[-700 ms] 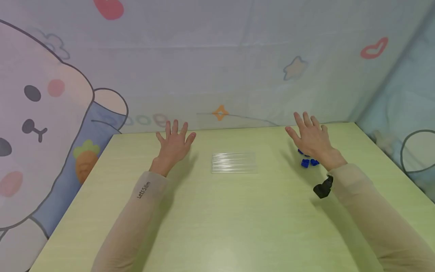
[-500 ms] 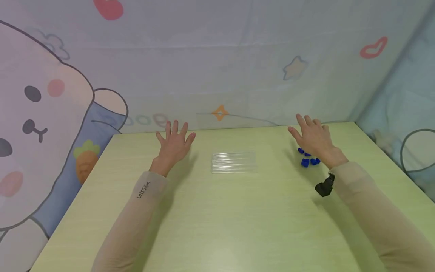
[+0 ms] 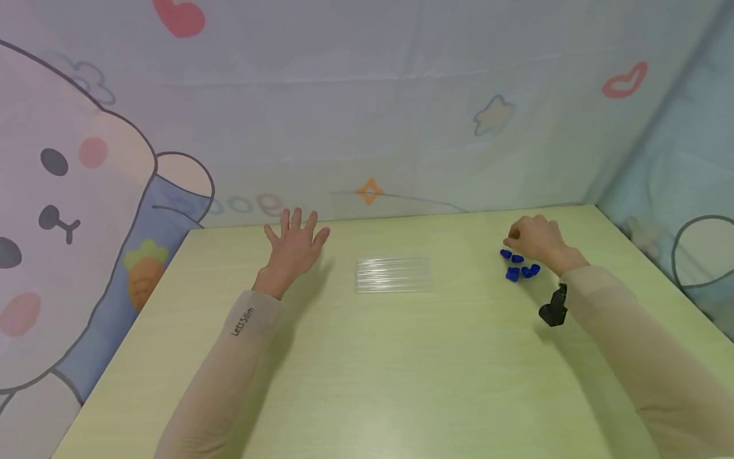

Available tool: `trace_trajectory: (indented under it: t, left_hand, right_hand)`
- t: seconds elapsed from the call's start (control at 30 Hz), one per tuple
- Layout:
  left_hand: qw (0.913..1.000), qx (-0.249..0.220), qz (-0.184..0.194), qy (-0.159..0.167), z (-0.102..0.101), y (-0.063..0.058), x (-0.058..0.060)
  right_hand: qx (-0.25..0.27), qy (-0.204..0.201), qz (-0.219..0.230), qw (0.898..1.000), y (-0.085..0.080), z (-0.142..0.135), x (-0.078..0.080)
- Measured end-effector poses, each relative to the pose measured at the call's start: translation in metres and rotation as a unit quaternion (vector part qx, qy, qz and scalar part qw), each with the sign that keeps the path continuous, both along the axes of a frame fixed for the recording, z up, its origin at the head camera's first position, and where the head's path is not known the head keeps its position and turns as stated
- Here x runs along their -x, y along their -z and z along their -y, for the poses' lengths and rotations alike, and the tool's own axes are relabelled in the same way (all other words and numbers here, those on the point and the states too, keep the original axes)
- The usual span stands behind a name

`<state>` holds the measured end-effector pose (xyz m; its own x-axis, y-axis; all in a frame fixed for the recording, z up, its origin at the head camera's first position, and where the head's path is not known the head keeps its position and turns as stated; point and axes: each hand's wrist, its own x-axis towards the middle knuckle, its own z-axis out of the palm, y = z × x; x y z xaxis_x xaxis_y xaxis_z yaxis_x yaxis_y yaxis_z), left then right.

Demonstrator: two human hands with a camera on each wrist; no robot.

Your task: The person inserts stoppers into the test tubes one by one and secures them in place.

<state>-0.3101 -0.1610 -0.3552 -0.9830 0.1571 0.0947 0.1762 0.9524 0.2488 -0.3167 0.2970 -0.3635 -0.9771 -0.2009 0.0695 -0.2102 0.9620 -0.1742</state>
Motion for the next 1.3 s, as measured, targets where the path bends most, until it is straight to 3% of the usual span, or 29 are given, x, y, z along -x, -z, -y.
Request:
trace_trajectory:
  t: [0.3,0.67,1.03,1.3]
  left_hand:
    - [0.9999,0.002,0.011,0.003,-0.002,0.001,0.0]
    - [0.9996,-0.008,0.02,0.019,-0.008,0.004,0.0]
    - [0.9984,-0.015,0.006,0.055,-0.019,0.011,0.004]
    - [0.9954,-0.016,0.019,0.092,-0.032,0.017,0.009]
  right_hand:
    - [-0.01,0.003,0.046,0.999,0.01,-0.007,0.002]
    - [-0.003,-0.007,0.045,0.999,0.015,-0.006,0.002]
    - [-0.026,-0.013,0.036,0.999,0.015,-0.001,0.003]
    - [-0.039,-0.012,0.038,0.998,0.015,0.001,0.007]
